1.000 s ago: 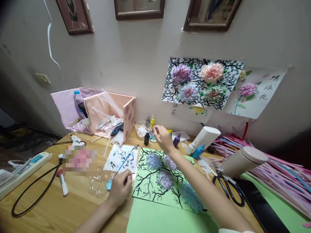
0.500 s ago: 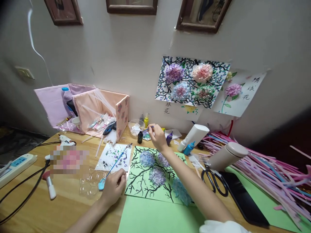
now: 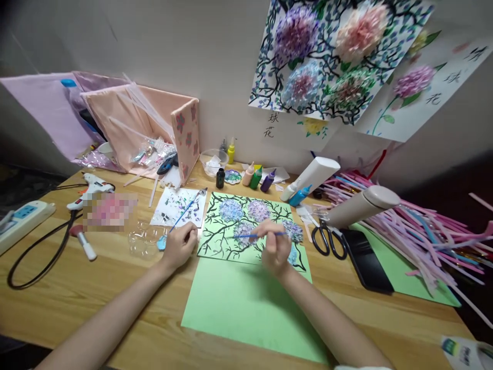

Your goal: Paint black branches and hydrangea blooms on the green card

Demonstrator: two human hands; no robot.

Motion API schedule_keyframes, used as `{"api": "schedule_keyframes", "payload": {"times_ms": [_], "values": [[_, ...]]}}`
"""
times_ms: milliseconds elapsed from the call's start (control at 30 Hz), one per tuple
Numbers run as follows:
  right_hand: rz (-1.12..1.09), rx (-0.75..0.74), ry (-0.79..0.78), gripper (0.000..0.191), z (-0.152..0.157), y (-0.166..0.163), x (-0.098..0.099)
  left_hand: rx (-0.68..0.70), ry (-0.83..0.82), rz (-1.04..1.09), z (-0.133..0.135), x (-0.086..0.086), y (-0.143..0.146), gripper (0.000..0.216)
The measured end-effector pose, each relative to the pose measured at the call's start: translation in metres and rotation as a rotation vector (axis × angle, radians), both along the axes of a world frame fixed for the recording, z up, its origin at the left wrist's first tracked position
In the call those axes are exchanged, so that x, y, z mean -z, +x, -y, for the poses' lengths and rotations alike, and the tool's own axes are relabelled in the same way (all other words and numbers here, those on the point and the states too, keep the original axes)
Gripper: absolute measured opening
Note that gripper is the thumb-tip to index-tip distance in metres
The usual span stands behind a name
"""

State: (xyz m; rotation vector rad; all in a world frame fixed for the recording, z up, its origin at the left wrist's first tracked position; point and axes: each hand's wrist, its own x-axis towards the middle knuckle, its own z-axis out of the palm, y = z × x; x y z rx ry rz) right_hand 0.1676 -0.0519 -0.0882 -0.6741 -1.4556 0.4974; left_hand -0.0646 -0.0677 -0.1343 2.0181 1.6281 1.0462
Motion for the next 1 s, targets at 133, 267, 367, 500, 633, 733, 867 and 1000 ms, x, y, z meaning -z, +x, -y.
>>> {"api": "schedule_keyframes", "payload": {"times_ms": [133,267,367,500,633,733,867,1000], "values": [[0.080,-0.032,-0.036,0.017,0.035,0.003,0.041,-0.004,0.001,0.008,0.000,0.000,0.001,0.019],[0.119,-0.054,0.024,0.015,0.039,0.008,0.059,-0.004,0.009,0.011,-0.001,-0.001,0.001,0.018],[0.090,-0.045,0.022,0.014,0.036,0.011,0.061,-0.004,0.015,0.012,-0.001,-0.001,0.002,0.018],[0.006,-0.033,-0.054,0.016,0.036,0.012,0.061,-0.004,0.026,0.022,-0.002,-0.002,0.002,0.018],[-0.018,-0.021,-0.078,0.015,0.035,0.011,0.062,-0.015,0.024,0.030,-0.002,-0.003,0.002,0.019],[-0.010,-0.016,-0.082,0.016,0.035,0.010,0.063,-0.011,0.022,0.029,-0.002,-0.003,0.002,0.019],[0.003,-0.005,-0.076,0.016,0.035,0.009,0.065,-0.014,0.023,0.030,-0.003,-0.001,0.002,0.018],[0.029,0.011,-0.060,0.016,0.035,0.010,0.066,-0.015,0.008,0.036,-0.003,0.000,0.001,0.019]]}}
